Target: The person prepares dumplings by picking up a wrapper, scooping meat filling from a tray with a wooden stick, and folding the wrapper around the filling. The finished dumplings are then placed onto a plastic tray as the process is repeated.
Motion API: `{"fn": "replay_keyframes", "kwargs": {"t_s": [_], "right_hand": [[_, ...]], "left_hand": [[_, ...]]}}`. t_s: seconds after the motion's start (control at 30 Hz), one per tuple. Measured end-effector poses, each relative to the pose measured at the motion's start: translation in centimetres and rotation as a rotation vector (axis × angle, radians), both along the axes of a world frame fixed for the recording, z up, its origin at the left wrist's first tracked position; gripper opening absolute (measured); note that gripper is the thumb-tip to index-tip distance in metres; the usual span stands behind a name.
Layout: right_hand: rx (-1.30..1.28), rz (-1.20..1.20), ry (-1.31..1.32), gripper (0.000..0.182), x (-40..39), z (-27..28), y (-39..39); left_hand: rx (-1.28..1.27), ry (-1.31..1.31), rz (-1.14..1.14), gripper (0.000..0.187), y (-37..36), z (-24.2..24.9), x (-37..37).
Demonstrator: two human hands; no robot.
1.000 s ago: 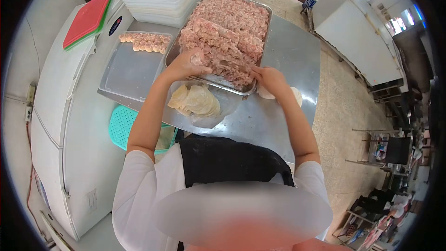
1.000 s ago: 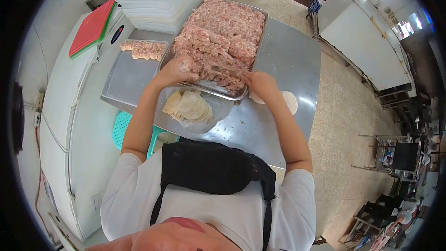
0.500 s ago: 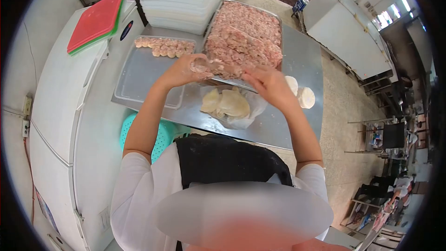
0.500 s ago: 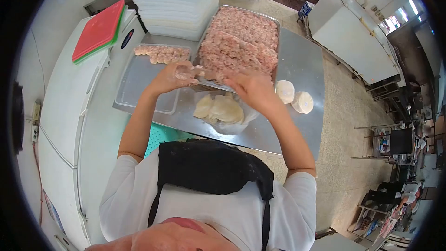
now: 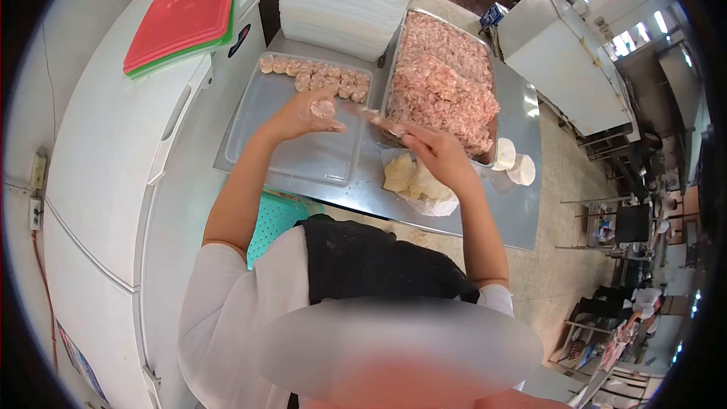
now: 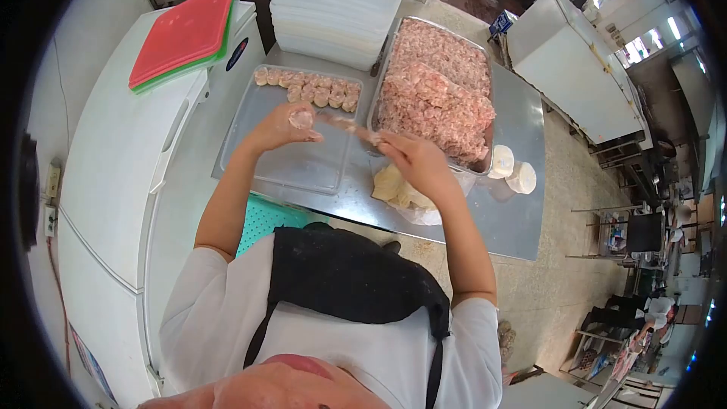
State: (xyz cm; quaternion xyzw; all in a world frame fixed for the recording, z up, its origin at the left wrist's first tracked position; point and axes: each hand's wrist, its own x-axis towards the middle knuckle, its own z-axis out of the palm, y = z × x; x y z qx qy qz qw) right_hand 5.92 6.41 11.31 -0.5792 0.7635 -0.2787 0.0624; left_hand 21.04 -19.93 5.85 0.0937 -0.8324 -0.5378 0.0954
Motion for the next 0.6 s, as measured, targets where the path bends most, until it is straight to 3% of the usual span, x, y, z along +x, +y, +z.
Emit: {"fn": "replay_keyframes", "kwargs": {"t_s": [0.07, 0.13, 0.2, 0.23, 0.27, 0.3, 0.43, 0.53, 0.6], "right_hand": [[-0.054, -0.135, -0.244, 0.028, -0.2, -0.8, 1.5], [-0.088, -0.217, -0.22, 0.03, -0.8, -2.8, 4.2], [0.02, -0.429, -0.426, 0.031, -0.7, -4.0, 7.0], [0.027, -0.431, -0.427, 0.031, -0.6, -4.6, 8.4], [-0.003, -0.518, -0.624, 0.031, -0.6, -5.2, 9.8], [-0.035, -0.604, -0.821, 0.03, -0.1, -5.2, 10.5], [-0.088, -0.646, -0.881, 0.032, 0.9, -4.9, 11.9], [-0.023, -0.708, -0.746, 0.035, 0.0, -5.4, 12.1], [0.017, -0.59, -0.463, 0.037, -1.5, -6.2, 12.0]], "left_hand": [[0.001, -0.009, 0.077, 0.045, -3.0, -1.9, 1.2], [-0.012, -0.042, 0.126, 0.047, -8.0, -6.7, 1.7], [-0.024, -0.077, 0.176, 0.05, -10.6, -9.9, 1.3], [-0.184, -0.134, 0.316, 0.052, -11.3, -10.7, 0.9], [-0.346, -0.191, 0.453, 0.054, -11.6, -11.2, 0.7], [-0.342, -0.193, 0.449, 0.054, -11.4, -11.0, 0.4], [-0.384, -0.163, 0.564, 0.064, -10.3, -11.2, -2.3], [-0.395, -0.189, 0.622, 0.072, -10.6, -11.5, -4.1], [-0.409, -0.205, 0.595, 0.077, -10.5, -12.5, -4.7]]}}
